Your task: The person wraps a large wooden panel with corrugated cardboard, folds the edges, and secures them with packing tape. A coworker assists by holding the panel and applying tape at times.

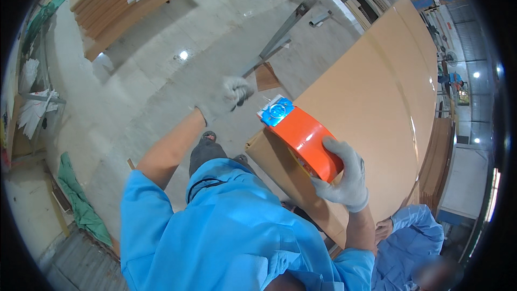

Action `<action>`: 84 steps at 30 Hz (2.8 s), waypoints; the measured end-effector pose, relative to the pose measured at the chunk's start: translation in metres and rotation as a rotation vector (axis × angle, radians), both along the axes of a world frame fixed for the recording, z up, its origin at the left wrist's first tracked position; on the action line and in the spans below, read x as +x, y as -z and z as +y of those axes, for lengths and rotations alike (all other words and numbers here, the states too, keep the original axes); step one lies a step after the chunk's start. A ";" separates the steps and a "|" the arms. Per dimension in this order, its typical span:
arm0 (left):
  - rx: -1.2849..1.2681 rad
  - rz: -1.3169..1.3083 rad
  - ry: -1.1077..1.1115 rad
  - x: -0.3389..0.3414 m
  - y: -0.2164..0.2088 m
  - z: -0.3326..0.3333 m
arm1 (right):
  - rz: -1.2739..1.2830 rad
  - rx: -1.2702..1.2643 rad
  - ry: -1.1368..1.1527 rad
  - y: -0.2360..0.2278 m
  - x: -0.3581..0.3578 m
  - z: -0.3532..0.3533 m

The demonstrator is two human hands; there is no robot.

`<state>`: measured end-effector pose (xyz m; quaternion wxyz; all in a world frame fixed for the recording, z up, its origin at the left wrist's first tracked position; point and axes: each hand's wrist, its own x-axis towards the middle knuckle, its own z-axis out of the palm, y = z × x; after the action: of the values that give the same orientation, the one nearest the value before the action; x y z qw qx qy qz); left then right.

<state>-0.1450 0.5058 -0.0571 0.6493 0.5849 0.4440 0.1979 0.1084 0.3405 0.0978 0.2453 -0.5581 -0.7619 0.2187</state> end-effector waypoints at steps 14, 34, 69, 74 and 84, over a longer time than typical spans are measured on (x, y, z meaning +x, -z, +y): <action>-0.619 -0.793 -0.341 0.074 0.087 -0.073 | 0.006 -0.110 0.024 -0.013 -0.006 0.018; -0.005 -0.437 -0.187 0.033 -0.023 -0.081 | -0.216 -0.204 -0.187 -0.103 -0.044 0.105; 1.584 0.208 0.371 0.127 -0.004 -0.225 | -0.117 0.093 -0.001 -0.060 0.084 -0.083; 1.591 0.232 0.328 0.132 -0.013 -0.226 | -0.066 -0.037 0.023 -0.068 0.101 -0.127; 1.559 0.404 0.221 0.112 -0.007 -0.229 | -0.108 -0.052 0.148 -0.066 0.203 -0.299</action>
<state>-0.0332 0.2768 -0.0497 -0.0215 0.9338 0.2270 0.2756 0.3116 0.0418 0.1634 0.2048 -0.6302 -0.7246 0.1892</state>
